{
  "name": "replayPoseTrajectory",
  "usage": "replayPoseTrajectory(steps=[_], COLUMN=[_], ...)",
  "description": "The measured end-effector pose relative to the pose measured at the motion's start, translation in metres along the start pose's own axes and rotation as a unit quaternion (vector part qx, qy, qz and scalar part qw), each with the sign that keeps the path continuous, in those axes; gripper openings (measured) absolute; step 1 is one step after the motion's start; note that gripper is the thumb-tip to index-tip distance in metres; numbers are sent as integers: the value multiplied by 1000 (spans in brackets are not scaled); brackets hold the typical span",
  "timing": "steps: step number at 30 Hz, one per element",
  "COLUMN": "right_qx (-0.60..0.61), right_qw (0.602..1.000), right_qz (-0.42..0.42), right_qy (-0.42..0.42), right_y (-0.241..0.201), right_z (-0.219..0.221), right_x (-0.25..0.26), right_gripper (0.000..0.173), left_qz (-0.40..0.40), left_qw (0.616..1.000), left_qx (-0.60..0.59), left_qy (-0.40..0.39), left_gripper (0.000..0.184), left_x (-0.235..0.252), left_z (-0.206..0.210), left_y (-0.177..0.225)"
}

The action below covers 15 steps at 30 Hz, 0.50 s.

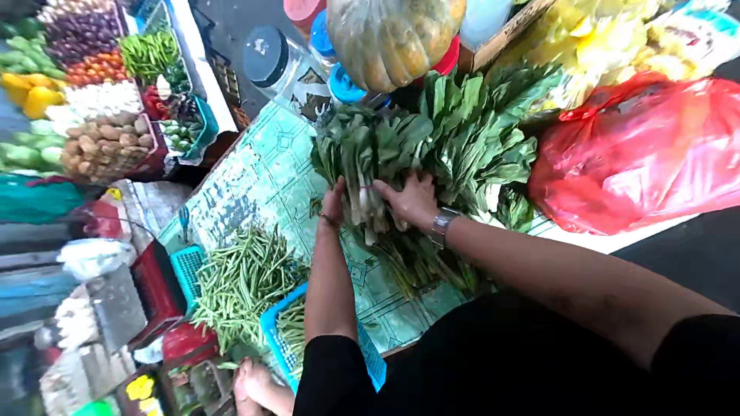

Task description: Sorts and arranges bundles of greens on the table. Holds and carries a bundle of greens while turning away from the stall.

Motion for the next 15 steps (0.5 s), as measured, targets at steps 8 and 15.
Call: replayPoseTrajectory(steps=[8,15], right_qx=[232,345], right_qw=[954,915], right_qz=[170,209], right_qy=[-88,-13], right_y=[41,46], right_z=[5,17], right_x=[26,36], right_gripper=[89,75], left_qz=[-144,-163], left_qw=[987,984], left_qx=[68,19], left_qy=[-20,-65], left_gripper=[68,68], left_x=[13,8], left_z=[-2,3], left_y=[-1,-1])
Point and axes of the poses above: each hand's wrist, its own x-axis towards the middle knuckle, its own z-axis out of the palm, y = z × x, the point moved 7 cm from there along x, towards the middle knuckle, and after that the axes turned 15 degrees about -x, right-handed, at the moved point
